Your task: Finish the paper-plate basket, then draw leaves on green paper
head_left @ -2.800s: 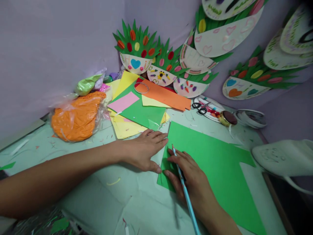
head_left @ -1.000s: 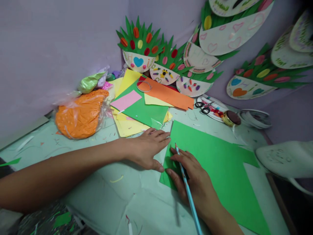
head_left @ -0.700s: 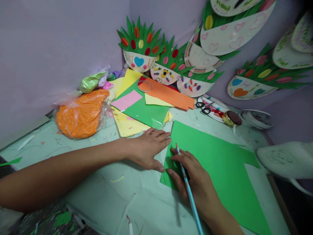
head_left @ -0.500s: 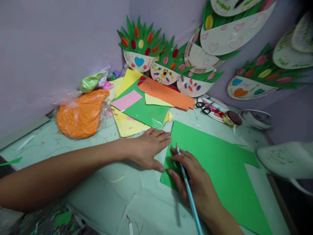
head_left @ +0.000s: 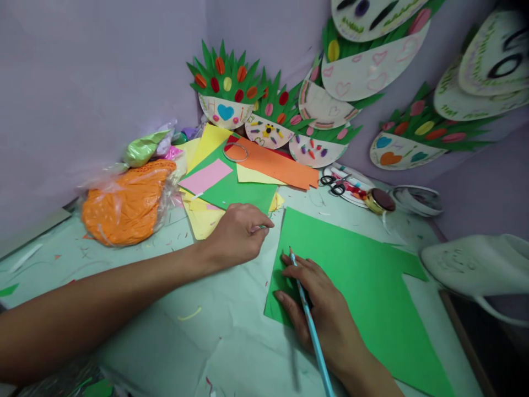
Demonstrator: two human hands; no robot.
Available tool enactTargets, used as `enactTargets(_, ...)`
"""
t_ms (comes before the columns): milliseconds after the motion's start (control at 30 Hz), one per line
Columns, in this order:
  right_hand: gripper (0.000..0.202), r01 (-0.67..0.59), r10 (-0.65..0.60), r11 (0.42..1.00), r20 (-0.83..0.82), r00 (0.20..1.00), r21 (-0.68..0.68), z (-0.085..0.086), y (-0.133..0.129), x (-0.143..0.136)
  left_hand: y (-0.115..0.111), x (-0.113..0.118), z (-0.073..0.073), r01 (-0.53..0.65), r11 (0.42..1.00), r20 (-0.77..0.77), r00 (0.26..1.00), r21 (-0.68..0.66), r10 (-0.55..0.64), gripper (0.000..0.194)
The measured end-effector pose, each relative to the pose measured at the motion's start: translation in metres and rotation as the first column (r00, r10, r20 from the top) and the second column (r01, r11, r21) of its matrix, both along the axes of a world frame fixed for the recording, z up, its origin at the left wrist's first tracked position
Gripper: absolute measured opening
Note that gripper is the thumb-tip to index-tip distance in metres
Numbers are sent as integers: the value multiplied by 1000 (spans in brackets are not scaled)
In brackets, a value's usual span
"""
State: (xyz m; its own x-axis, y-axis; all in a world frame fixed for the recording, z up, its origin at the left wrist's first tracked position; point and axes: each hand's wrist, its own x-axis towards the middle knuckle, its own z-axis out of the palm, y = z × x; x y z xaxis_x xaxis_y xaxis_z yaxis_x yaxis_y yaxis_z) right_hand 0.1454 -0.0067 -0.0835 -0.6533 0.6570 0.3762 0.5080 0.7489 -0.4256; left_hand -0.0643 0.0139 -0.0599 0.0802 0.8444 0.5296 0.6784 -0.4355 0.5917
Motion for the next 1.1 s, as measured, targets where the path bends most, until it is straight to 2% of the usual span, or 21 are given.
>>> enactTargets(100,24,-1,1,1000,8,1000,-3,1,0,-1,1,0,-2,15,999,-17,1000,-37,-15,20)
enactTargets(267,25,1,-1,1000,2,1000,0,2,0,-1,-5,4,-1,147,988,-113,982,-37,-151,21)
enactTargets(433,27,-19,19,1000,-18,1000,-4,2,1,-2,-13,9,2,262,941,-306,897,-214,-319,30)
enactTargets(567,24,-16,16,1000,-21,1000,-10,1,0,-3,-18,14,6,262,918,-381,849,-296,-365,48)
enactTargets(700,22,-22,16,998,-98,995,-58,3,1,-2,-22,17,9,217,916,-438,825,-336,-356,47)
enactTargets(767,19,54,-84,988,-212,974,-145,7,3,3,-22,18,10,200,912,-460,812,-358,-359,47)
enactTargets(800,17,123,-174,973,-272,946,-193,10,4,7,-22,18,11,194,909,-469,806,-368,-362,47)
enactTargets(900,18,335,-459,879,-408,789,-341,20,11,18,-23,18,12,180,905,-479,799,-385,-363,50)
enactTargets(1000,28,377,-610,781,-481,630,-497,30,17,27,-23,18,12,170,903,-484,797,-396,-362,52)
enactTargets(1100,35,376,-664,733,-476,576,-567,41,22,29,-24,18,11,166,899,-482,797,-405,-364,53)
